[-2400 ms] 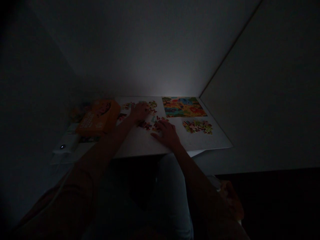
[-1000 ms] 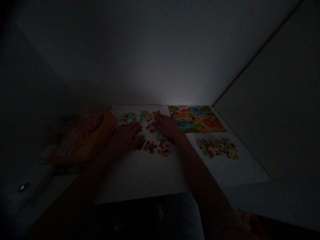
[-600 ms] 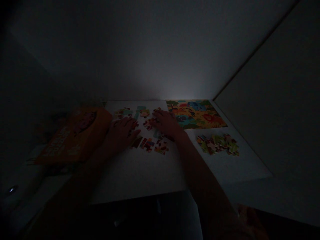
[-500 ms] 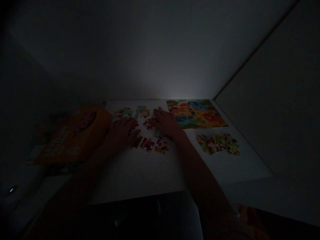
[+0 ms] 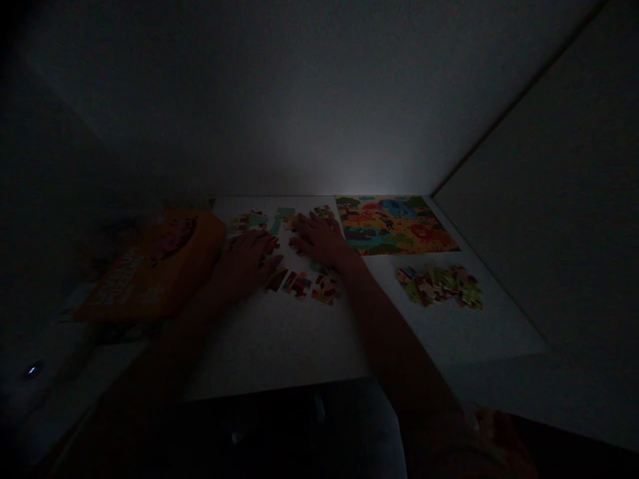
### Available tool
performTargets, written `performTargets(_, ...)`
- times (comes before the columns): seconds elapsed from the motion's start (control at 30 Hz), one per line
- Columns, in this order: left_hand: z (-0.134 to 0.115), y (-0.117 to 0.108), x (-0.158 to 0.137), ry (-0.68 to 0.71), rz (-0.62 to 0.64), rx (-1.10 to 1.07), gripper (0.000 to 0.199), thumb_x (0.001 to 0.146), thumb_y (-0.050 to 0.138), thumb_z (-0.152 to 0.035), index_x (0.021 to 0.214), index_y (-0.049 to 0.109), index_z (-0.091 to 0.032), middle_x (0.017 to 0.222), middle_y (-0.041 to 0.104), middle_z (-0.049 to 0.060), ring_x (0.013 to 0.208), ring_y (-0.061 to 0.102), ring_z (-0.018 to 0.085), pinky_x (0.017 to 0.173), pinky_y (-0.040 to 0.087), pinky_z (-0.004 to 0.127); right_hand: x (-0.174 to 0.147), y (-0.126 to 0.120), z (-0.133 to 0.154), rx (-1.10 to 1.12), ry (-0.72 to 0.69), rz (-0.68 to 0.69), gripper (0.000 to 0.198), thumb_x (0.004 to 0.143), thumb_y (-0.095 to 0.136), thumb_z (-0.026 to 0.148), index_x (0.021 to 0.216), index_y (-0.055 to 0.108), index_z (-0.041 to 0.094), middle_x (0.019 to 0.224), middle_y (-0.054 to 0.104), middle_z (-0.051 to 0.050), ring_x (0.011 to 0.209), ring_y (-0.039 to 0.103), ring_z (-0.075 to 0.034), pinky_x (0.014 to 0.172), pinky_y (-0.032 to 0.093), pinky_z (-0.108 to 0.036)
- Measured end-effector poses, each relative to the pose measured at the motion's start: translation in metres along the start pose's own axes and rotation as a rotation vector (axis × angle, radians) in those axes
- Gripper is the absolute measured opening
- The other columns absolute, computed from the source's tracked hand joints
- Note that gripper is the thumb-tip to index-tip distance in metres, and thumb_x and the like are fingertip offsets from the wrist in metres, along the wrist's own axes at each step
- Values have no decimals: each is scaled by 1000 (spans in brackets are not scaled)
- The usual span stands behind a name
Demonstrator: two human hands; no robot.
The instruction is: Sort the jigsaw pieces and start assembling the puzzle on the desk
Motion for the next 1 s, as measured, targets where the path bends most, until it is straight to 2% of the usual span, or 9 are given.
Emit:
performTargets(0.13,1,0,0,7,8,-5,55,117,48,-59,160,63,-28,171,63,14,160,54,38,133,43,58,-11,-11,-8,38,-19,-4,53,118,55,63,161,71,38,185,51,-4,177,38,-34,146,21,-68)
performTargets(0.3,0,-2,0,10,28,0,56,116,50,-58,162,62,-28,171,62,15,162,53,38,133,44,58,-21,-20,-14,47,-19,-6,51,117,57,64,158,74,38,184,52,-5,171,48,-35,142,31,-67)
performTargets(0.4,-1,-2,0,19,57,3,58,117,49,-59,164,61,-28,176,59,14,163,53,38,134,43,59,-20,-29,-26,30,48,-114,56,119,52,58,166,67,31,181,56,-10,167,53,-37,141,32,-66)
performTargets(0.5,-2,0,0,28,93,7,61,116,49,-58,169,58,-29,182,53,13,168,48,39,137,40,62,-22,-41,-47,10,176,-247,58,118,52,52,167,65,24,171,66,-16,159,60,-42,136,36,-69)
performTargets(0.57,-3,0,0,24,110,8,63,116,50,-58,172,56,-30,185,50,13,171,44,40,139,38,64,-23,-43,-57,-14,232,-247,55,115,56,52,161,70,23,165,71,-17,154,64,-45,133,39,-72)
performTargets(0.63,-4,0,-1,25,116,6,64,116,49,-58,173,55,-30,186,49,12,172,43,39,141,36,64,-23,-39,-59,-23,225,-189,52,115,57,52,156,74,25,160,74,-16,151,66,-45,133,39,-71)
performTargets(0.73,-6,0,-1,42,117,-1,61,118,45,-57,171,58,-30,186,49,11,173,42,37,143,33,62,-19,-28,-54,-15,186,-127,53,116,54,54,157,74,28,164,72,-13,154,64,-42,136,38,-68)
performTargets(0.9,-6,3,-1,47,116,9,58,118,46,-57,167,63,-31,187,48,11,172,44,38,142,35,61,-11,-16,-44,-39,186,-95,62,116,56,56,169,65,24,180,57,-13,167,51,-43,139,32,-70)
performTargets(1.0,-7,-4,0,-1,75,8,64,118,45,-58,172,56,-26,183,51,17,165,52,41,137,40,62,-11,-16,-41,-56,175,-73,63,117,54,54,172,61,25,184,52,-13,171,45,-43,140,30,-71)
Point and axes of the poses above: each hand's wrist, its own x-axis towards the middle knuckle, its own y-axis out of the palm, z = x × y, the point moved 5 cm from there along x, towards the middle knuckle
